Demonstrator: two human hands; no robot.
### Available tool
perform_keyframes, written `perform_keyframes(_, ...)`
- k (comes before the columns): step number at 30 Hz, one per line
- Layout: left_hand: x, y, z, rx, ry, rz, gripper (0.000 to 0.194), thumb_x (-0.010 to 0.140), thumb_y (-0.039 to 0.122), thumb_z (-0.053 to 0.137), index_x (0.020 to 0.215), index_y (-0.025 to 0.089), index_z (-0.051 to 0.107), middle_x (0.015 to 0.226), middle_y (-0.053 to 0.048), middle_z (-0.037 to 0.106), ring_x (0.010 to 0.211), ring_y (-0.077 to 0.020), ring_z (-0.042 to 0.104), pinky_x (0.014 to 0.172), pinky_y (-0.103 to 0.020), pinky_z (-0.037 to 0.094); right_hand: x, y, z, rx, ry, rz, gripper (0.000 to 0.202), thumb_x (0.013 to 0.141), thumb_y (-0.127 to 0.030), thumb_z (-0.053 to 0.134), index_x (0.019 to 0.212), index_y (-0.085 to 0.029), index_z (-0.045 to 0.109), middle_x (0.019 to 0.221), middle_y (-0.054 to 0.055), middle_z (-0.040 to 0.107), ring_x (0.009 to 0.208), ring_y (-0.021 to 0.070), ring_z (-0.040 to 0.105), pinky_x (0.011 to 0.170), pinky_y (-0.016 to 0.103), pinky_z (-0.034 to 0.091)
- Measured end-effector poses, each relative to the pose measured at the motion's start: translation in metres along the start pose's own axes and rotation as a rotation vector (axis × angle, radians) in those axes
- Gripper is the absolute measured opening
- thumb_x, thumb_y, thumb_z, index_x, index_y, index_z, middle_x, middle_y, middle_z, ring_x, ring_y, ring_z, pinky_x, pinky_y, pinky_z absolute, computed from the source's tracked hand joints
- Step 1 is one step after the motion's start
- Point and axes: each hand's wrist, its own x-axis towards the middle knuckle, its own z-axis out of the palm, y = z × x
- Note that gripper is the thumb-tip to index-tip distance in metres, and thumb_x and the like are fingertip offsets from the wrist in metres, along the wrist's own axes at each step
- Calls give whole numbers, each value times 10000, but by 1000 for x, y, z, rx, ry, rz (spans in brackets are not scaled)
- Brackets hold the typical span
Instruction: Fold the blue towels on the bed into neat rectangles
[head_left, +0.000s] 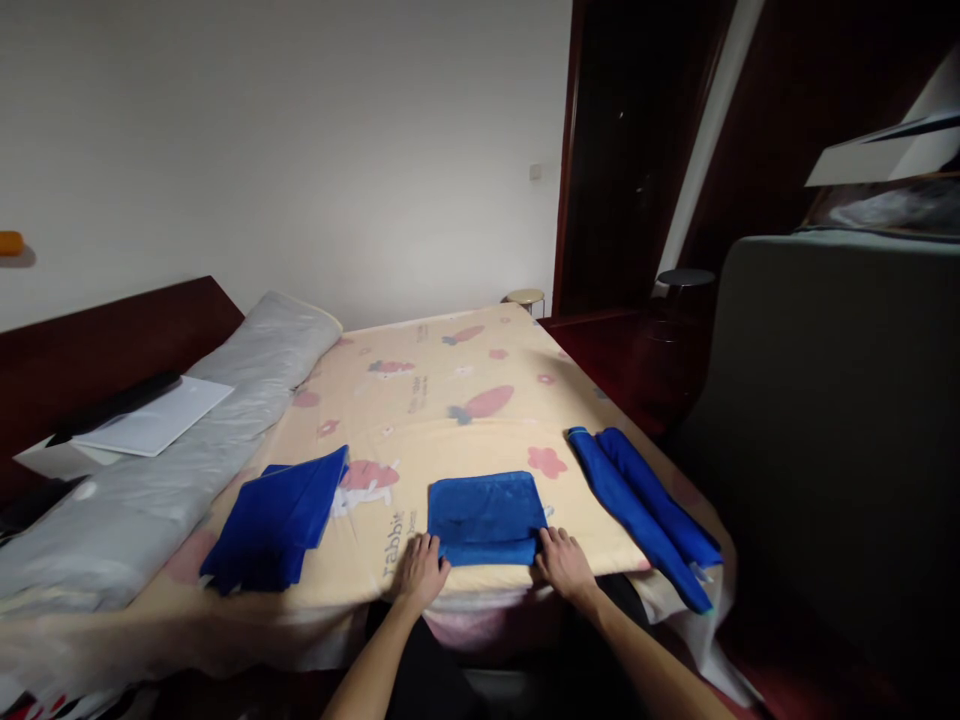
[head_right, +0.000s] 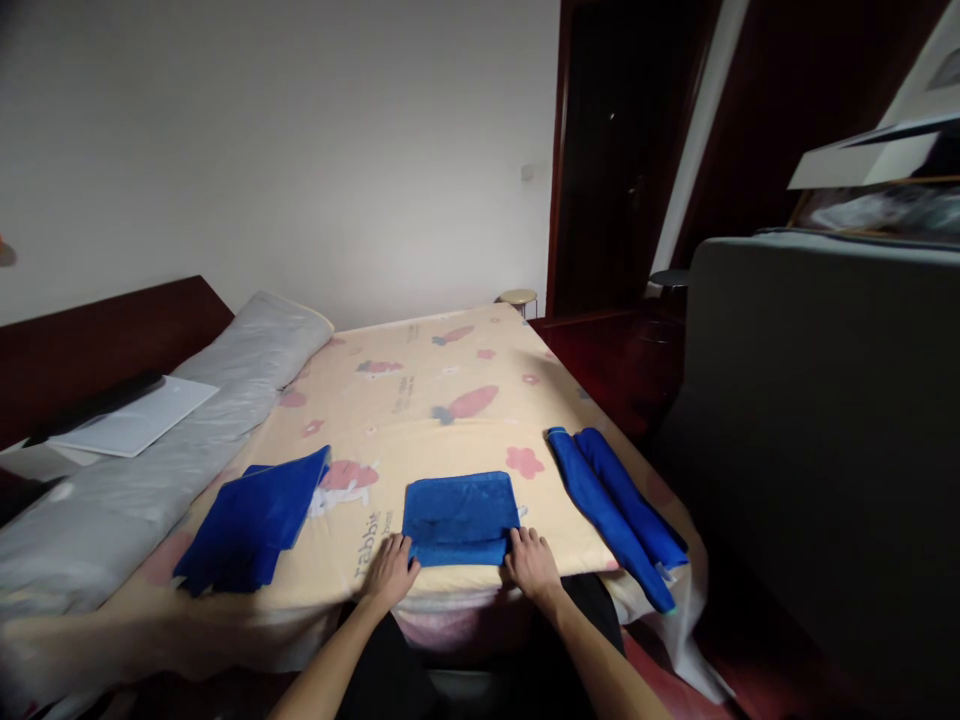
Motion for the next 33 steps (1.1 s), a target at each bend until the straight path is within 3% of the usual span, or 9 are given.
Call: perform_keyframes(33, -1, 5, -5, 5, 13, -13, 307, 866, 264, 400, 1108, 183, 572, 1158, -95, 586, 1127, -240, 480, 969, -348, 334, -1, -2, -4, 12, 7, 8, 265, 847, -212, 460, 1093, -157, 541, 1042, 120, 605, 996, 271, 512, 837, 347, 327)
